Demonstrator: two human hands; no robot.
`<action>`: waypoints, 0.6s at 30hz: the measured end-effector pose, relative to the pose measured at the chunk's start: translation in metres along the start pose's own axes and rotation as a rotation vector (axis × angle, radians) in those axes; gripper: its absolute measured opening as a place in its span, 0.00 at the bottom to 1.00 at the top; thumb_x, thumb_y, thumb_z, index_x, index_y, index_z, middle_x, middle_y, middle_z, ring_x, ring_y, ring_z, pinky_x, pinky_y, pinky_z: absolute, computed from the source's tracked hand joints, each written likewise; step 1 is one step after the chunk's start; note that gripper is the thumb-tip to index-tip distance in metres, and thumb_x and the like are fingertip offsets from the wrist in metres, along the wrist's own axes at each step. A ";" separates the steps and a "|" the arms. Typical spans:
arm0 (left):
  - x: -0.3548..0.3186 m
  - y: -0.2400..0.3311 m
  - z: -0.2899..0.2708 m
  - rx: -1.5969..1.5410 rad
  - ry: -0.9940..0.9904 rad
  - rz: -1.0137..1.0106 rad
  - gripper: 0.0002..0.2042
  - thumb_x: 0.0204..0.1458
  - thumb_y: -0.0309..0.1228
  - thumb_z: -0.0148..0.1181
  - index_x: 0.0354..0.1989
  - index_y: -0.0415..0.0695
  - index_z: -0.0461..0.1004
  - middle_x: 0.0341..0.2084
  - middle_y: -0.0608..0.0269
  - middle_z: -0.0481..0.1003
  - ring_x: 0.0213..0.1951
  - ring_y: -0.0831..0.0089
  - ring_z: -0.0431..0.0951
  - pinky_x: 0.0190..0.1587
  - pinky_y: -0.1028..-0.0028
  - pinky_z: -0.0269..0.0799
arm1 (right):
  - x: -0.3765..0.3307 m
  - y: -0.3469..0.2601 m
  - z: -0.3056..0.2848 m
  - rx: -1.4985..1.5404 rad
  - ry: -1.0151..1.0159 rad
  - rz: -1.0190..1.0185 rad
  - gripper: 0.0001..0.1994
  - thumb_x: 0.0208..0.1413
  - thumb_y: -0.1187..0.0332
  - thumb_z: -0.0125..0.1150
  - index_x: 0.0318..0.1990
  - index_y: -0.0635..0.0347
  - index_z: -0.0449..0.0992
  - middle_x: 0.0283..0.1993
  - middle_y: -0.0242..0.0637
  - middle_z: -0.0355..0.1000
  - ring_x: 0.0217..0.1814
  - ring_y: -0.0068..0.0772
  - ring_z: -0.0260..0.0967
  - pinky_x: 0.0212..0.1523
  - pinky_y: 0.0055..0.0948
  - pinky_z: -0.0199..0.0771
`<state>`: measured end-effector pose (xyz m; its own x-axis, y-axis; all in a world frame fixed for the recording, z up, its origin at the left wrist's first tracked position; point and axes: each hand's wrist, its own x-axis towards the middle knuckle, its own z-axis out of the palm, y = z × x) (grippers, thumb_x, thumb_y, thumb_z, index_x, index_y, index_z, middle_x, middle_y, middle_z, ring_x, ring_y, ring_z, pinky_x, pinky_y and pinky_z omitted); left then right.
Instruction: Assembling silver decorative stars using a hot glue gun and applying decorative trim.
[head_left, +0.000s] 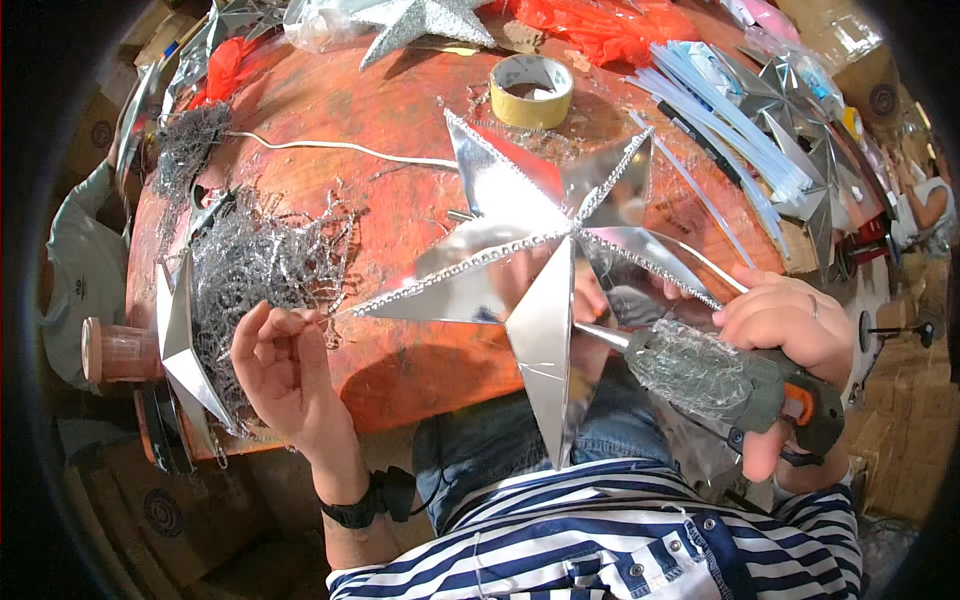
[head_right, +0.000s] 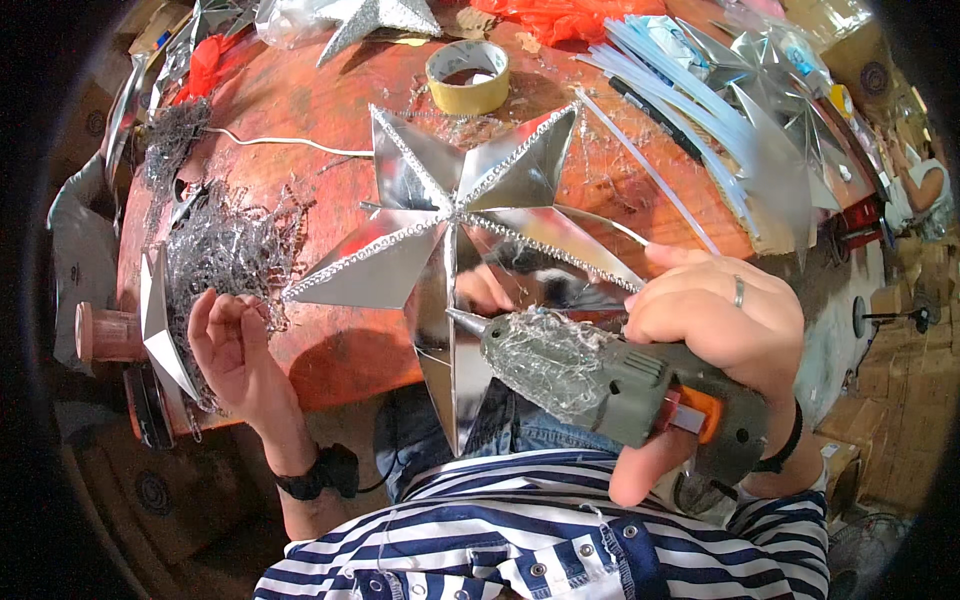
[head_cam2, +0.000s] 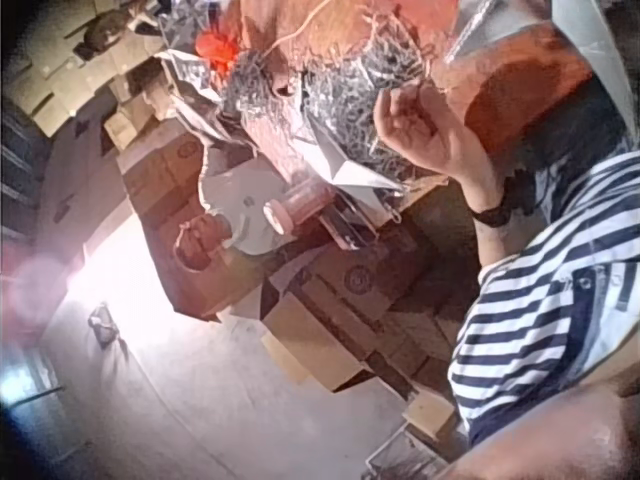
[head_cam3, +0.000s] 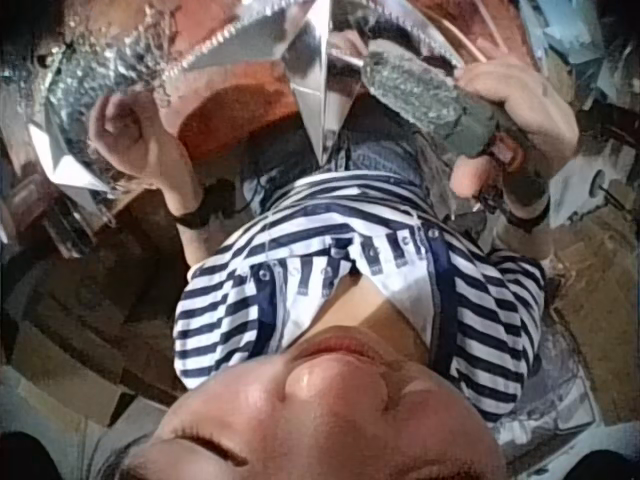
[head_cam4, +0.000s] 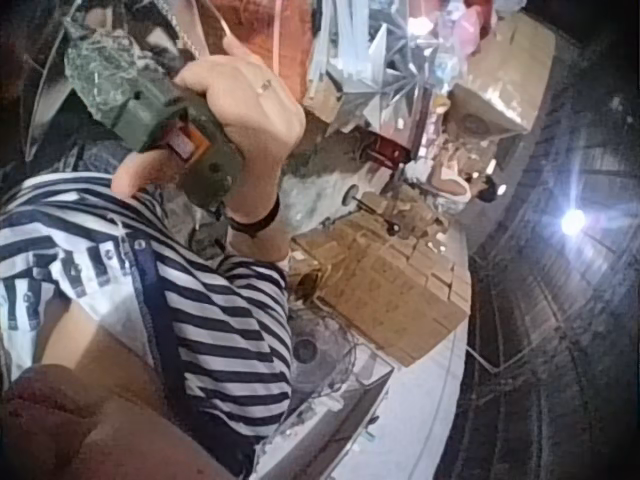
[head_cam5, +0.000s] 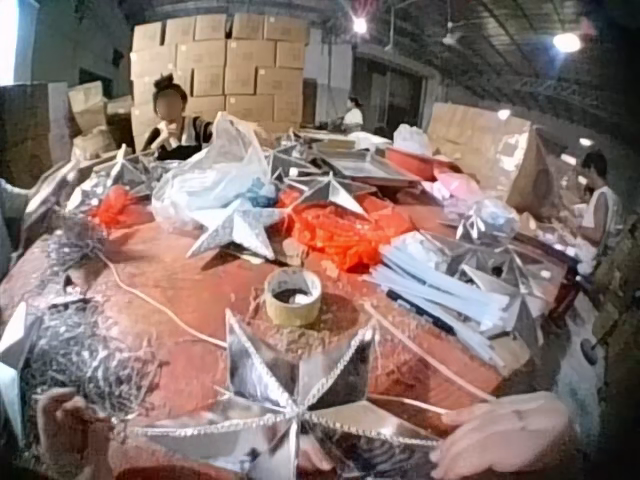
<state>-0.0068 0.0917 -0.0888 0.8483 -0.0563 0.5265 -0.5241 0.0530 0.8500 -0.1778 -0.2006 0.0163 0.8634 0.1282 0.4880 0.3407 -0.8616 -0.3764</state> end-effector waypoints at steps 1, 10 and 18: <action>-0.001 0.001 -0.001 -0.008 0.008 -0.031 0.15 0.55 0.18 0.49 0.52 0.37 0.62 0.34 0.62 0.71 0.39 0.75 0.71 0.44 0.75 0.69 | -0.001 -0.001 0.000 0.001 -0.025 0.013 0.41 0.24 0.24 0.51 0.24 0.61 0.67 0.22 0.34 0.68 0.27 0.36 0.70 0.44 0.43 0.72; -0.001 -0.002 -0.001 0.022 0.006 -0.041 0.13 0.54 0.17 0.51 0.48 0.37 0.66 0.38 0.62 0.71 0.41 0.76 0.71 0.45 0.78 0.68 | -0.011 -0.004 0.003 0.010 -0.073 0.073 0.38 0.20 0.25 0.55 0.19 0.57 0.66 0.19 0.31 0.65 0.21 0.35 0.65 0.31 0.32 0.68; 0.001 -0.004 -0.003 -0.048 0.002 -0.068 0.13 0.53 0.17 0.53 0.48 0.38 0.67 0.38 0.62 0.71 0.41 0.77 0.71 0.43 0.80 0.67 | -0.020 -0.012 0.002 -0.025 -0.177 0.021 0.32 0.23 0.31 0.62 0.19 0.53 0.67 0.17 0.27 0.64 0.19 0.32 0.64 0.29 0.29 0.68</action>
<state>-0.0040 0.0946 -0.0915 0.8820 -0.0591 0.4675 -0.4610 0.0974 0.8820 -0.1985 -0.1922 0.0097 0.9230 0.1925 0.3331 0.3143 -0.8767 -0.3643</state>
